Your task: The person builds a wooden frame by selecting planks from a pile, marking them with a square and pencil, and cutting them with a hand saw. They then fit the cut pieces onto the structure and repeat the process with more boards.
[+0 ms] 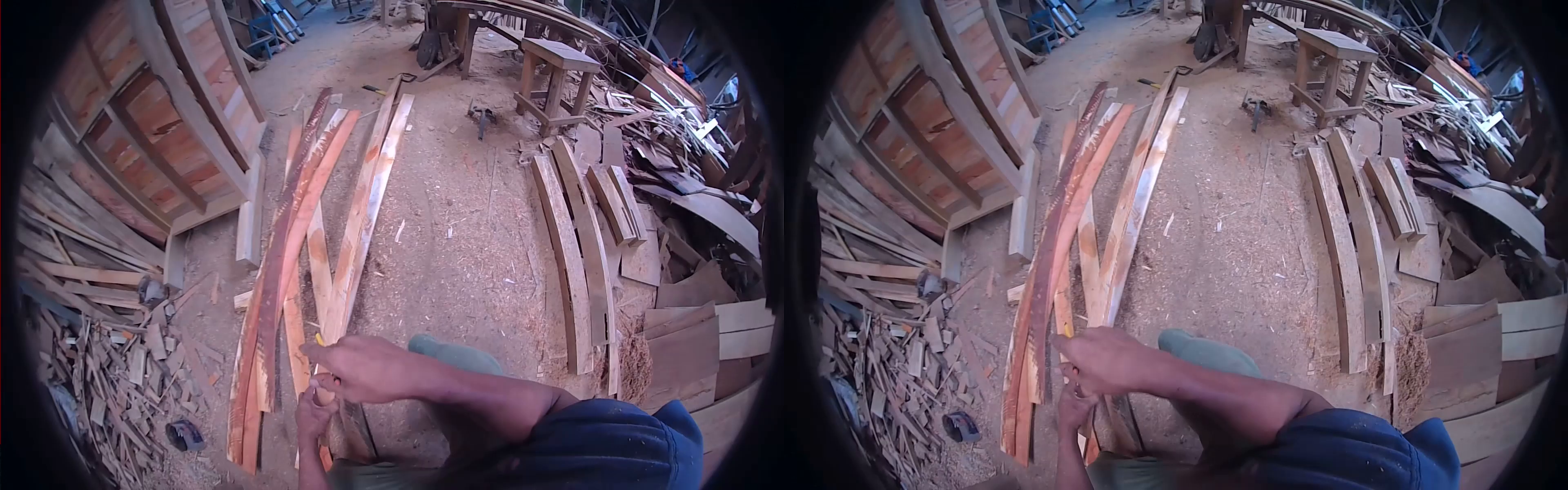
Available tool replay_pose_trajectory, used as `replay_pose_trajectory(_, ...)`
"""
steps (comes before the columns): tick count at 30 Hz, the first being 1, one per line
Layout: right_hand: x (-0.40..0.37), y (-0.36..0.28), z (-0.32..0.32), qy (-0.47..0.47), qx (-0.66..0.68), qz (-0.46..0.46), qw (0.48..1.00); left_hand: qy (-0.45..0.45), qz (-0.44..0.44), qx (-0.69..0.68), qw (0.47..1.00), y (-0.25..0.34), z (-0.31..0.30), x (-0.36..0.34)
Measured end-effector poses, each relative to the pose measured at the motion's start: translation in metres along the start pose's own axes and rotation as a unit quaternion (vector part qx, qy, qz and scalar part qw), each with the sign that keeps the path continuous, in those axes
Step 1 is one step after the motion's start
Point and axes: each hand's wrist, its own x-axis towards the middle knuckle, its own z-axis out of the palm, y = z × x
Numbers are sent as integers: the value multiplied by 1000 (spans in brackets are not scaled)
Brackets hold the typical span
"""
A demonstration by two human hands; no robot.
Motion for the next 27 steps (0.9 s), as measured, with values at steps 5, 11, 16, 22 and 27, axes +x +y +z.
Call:
replay_pose_trajectory(5,7,2,14,24,-54,14,998,-65,-66,-113,989,48,-55,-50)
replay_pose_trajectory(11,13,19,20,135,-61,76,986,-77,-35,-245,966,68,-68,-97)
replay_pose_trajectory(16,24,26,25,146,-61,107,982,-65,-60,-269,959,102,-101,-132)
replay_pose_trajectory(22,31,20,18,300,63,151,940,-104,-9,-215,971,131,-119,-189)
replay_pose_trajectory(27,98,86,52,486,265,246,796,-33,52,25,998,168,-128,-233)
